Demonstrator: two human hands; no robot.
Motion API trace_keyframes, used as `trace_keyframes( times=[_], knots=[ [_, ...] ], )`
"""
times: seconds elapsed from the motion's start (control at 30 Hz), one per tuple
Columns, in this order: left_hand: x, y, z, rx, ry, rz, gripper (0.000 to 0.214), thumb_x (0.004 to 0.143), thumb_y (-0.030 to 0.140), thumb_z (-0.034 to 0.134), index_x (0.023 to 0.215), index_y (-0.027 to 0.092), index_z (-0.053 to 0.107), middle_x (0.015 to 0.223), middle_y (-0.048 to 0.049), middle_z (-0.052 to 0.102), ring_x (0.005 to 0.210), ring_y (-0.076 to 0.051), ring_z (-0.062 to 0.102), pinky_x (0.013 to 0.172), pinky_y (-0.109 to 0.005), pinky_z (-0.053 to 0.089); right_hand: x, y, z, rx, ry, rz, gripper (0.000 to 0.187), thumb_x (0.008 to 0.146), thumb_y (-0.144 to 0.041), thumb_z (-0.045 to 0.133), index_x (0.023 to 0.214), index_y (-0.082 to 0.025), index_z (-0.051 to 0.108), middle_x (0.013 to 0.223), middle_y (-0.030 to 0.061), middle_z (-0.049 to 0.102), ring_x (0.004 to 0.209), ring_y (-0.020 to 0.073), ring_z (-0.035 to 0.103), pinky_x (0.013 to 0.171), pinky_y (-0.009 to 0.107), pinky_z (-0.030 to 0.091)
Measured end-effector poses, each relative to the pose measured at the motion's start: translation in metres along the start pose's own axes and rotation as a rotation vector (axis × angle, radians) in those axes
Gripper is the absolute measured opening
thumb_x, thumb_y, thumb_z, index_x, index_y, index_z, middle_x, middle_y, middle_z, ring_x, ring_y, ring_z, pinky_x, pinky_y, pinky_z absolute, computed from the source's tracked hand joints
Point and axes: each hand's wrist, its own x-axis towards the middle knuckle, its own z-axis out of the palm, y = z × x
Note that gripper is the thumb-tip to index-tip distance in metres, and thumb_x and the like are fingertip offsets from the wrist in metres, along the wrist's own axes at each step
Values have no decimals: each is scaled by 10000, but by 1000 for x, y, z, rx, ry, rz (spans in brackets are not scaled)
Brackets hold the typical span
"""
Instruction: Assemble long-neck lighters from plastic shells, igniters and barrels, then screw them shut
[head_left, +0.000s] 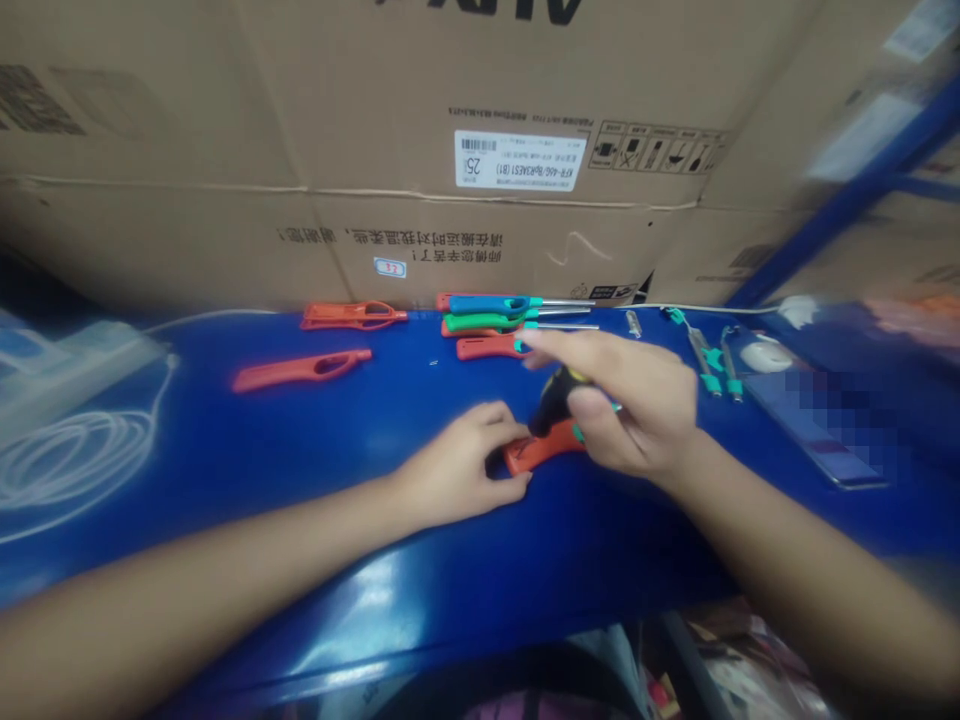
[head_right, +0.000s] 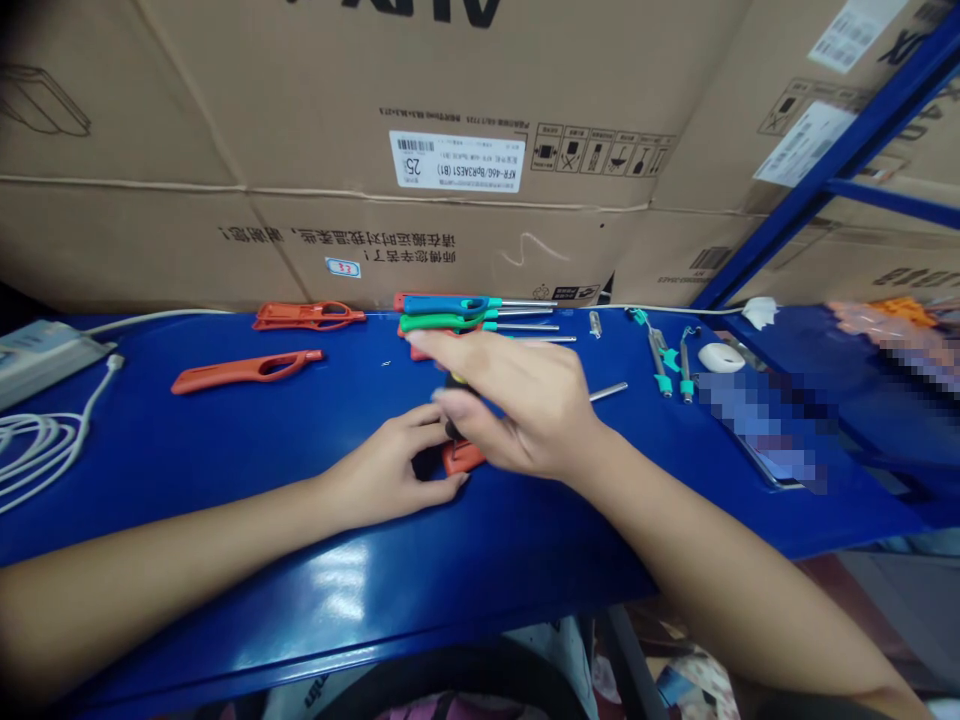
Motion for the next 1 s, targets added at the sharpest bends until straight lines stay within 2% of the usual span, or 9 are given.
trace_keyframes(
  times=[0.07,0.13,0.3,0.43,0.5,0.67,0.73,0.87,1.0],
  knots=[
    [0,0,0,-14,-2,-12,246,823,236,693,1060,171,703,1030,-68,624,943,-223,620,866,-364,529,1,-2,3,167,-62,103,408,1035,-250,397,1420,-206,524,1209,95,720,1034,204,715,855,334,598],
    [0,0,1,-24,-1,-15,205,822,228,688,1020,176,701,1041,-66,629,951,-223,624,859,-359,530,2,-3,5,279,-83,144,370,1018,-228,450,1370,-218,562,1146,78,733,978,189,719,769,305,607],
    [0,0,0,7,0,-8,153,803,216,694,950,174,685,923,-40,609,880,-211,608,812,-354,527,0,0,7,6,116,-75,214,884,-267,723,1088,-214,687,808,27,732,718,165,689,676,273,582],
    [0,0,0,-22,-2,-11,216,826,231,683,1030,163,702,1032,-72,621,958,-226,619,868,-363,527,-2,0,9,148,-9,31,366,1015,-230,438,1357,-218,566,1164,86,724,1054,211,702,894,357,588],
    [0,0,0,-32,-4,-20,213,831,233,679,1029,160,709,1047,-76,627,963,-226,623,865,-357,529,-1,1,11,297,-78,127,389,1023,-217,414,1394,-215,529,1214,90,706,1055,198,703,867,344,597],
    [0,-1,0,0,-18,-15,251,824,235,689,1064,165,706,998,-64,635,940,-228,628,872,-373,526,-2,8,10,115,102,-26,271,868,-307,746,1119,-220,688,935,51,759,733,173,692,688,293,584],
    [0,0,0,1,-19,-9,276,828,235,691,1095,166,701,1043,-73,635,983,-235,627,901,-375,522,-2,9,7,79,88,-63,278,929,-324,666,1185,-217,675,987,64,760,793,190,707,744,318,588],
    [0,0,-1,1,-17,-28,266,838,255,687,1088,167,711,1083,-84,632,1004,-242,630,901,-373,527,1,7,1,344,-110,119,359,1030,-232,419,1348,-204,585,1177,87,717,901,172,713,761,314,594],
    [-1,-1,0,7,-13,-14,290,826,241,695,1103,155,706,1053,-81,634,985,-235,635,892,-363,525,3,8,-1,158,-14,38,211,925,-297,666,1119,-225,705,904,42,750,739,160,691,690,289,583]
  ],
)
